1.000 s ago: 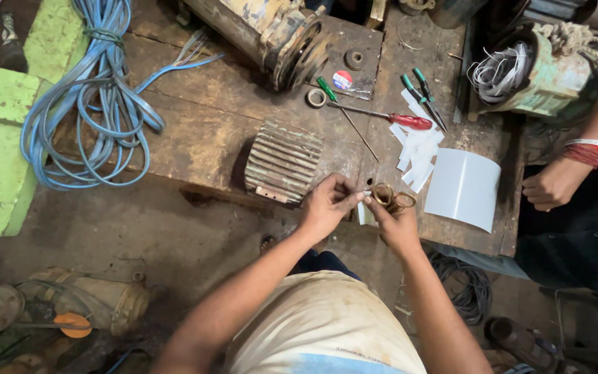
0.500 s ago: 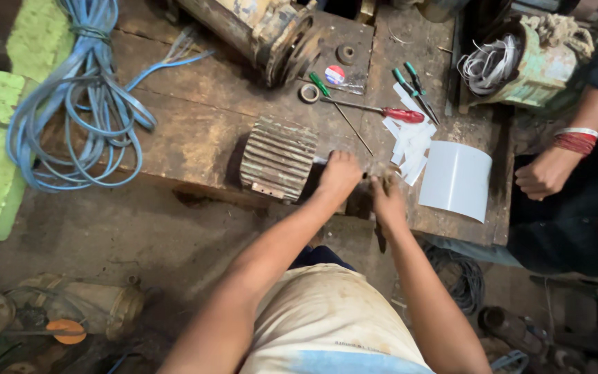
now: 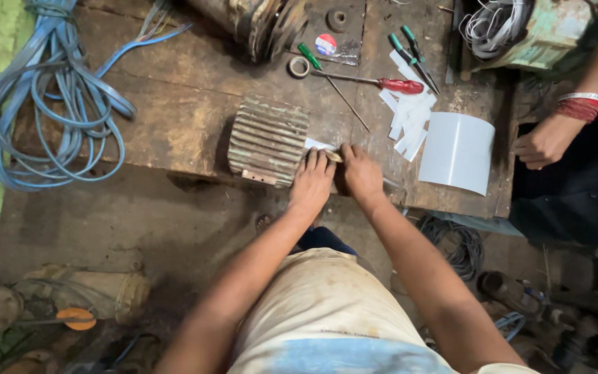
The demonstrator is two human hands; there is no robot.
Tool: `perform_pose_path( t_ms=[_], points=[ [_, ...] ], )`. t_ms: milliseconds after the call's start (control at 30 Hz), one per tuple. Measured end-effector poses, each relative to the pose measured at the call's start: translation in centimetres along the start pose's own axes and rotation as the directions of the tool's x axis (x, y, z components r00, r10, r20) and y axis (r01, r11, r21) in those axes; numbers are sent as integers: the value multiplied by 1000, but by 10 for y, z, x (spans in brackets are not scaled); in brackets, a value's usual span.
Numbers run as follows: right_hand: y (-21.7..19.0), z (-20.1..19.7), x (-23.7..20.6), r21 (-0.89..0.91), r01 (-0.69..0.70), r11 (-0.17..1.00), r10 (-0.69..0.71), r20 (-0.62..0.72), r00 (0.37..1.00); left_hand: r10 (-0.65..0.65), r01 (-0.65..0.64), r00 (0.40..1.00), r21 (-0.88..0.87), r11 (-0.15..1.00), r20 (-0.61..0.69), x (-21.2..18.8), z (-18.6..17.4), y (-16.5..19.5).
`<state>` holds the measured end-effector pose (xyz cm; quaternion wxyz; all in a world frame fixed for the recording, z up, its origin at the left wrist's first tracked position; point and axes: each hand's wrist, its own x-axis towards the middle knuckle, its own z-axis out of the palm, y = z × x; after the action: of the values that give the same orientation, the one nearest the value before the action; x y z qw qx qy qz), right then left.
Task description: The person cuts strips of white insulation tape using scissors and applies them to the grooves of a cylindrical motor component. They repeat this process, peeling backing and pressing the tape into place.
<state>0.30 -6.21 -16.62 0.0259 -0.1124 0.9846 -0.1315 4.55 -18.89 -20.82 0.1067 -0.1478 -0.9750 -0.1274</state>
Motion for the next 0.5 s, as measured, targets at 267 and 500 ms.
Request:
perform_pose_path(
  t_ms=[267,500],
  points=[
    [21,-15,23,316,-101,943,70,108,992,53,-52,998,52,997,-18,4,2,-5],
    [22,-5,24,175,24,984,-34,57,998,5,-3,1000,81,997,-22,19,6,0]
  ],
)
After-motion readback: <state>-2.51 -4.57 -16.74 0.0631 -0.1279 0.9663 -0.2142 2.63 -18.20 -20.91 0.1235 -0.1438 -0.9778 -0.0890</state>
